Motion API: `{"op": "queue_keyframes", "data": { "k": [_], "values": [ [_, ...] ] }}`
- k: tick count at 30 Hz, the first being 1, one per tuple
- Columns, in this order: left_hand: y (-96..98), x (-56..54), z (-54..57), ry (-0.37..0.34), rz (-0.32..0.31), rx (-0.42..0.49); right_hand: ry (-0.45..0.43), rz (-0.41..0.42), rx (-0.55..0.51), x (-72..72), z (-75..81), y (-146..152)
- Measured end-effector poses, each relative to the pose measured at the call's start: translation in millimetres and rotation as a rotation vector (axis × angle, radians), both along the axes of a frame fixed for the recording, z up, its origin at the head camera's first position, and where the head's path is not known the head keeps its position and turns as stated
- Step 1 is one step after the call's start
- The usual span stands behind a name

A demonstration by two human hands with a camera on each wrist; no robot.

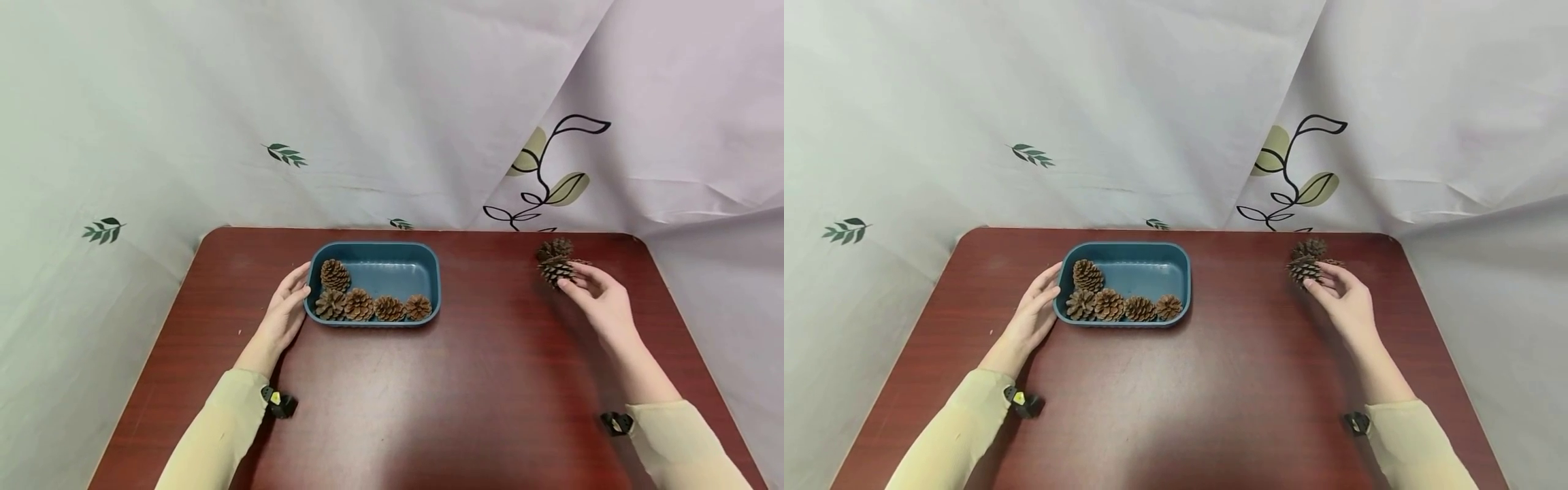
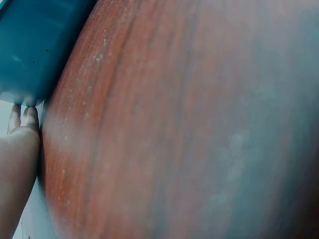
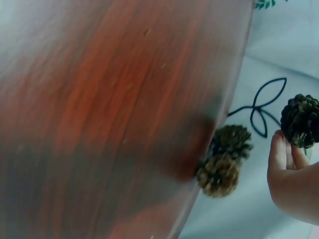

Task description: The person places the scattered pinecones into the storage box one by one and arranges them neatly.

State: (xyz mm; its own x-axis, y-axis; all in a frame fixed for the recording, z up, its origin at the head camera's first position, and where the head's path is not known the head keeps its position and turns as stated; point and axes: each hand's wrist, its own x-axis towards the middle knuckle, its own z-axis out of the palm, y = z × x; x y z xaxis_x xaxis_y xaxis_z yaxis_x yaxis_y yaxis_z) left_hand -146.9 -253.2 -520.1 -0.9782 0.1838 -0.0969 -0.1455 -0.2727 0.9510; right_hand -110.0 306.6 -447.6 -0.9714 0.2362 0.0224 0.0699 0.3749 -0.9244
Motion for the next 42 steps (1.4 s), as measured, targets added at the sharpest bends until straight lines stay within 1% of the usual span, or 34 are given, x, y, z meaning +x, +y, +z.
{"op": "queue_keyframes", "data": {
  "k": [9, 13, 27, 34, 42],
  "values": [
    [1.1, 0.4, 1.4, 0.004, 0.010, 0.005, 0.002, 0.081, -0.020, -11.1, 4.5, -26.6],
    [0.9, 1.5, 1.0, -0.002, 0.010, 0.005, 0.008, 0.118, -0.064, -15.0, 4.5, -37.4],
    [0.4, 1.3, 1.1, 0.003, 0.007, 0.004, 0.002, 0.243, -0.087, -25.1, 3.6, -75.4],
    [1.9, 1.5, 1.6, -0.005, 0.010, 0.021, 0.024, 0.283, -0.121, -31.7, 2.6, -92.4],
    [0.5, 0.9, 0.9, -0.002, 0.004, 0.001, 0.014, 0.316, -0.103, -36.9, 7.9, -107.9]
  ]
}}
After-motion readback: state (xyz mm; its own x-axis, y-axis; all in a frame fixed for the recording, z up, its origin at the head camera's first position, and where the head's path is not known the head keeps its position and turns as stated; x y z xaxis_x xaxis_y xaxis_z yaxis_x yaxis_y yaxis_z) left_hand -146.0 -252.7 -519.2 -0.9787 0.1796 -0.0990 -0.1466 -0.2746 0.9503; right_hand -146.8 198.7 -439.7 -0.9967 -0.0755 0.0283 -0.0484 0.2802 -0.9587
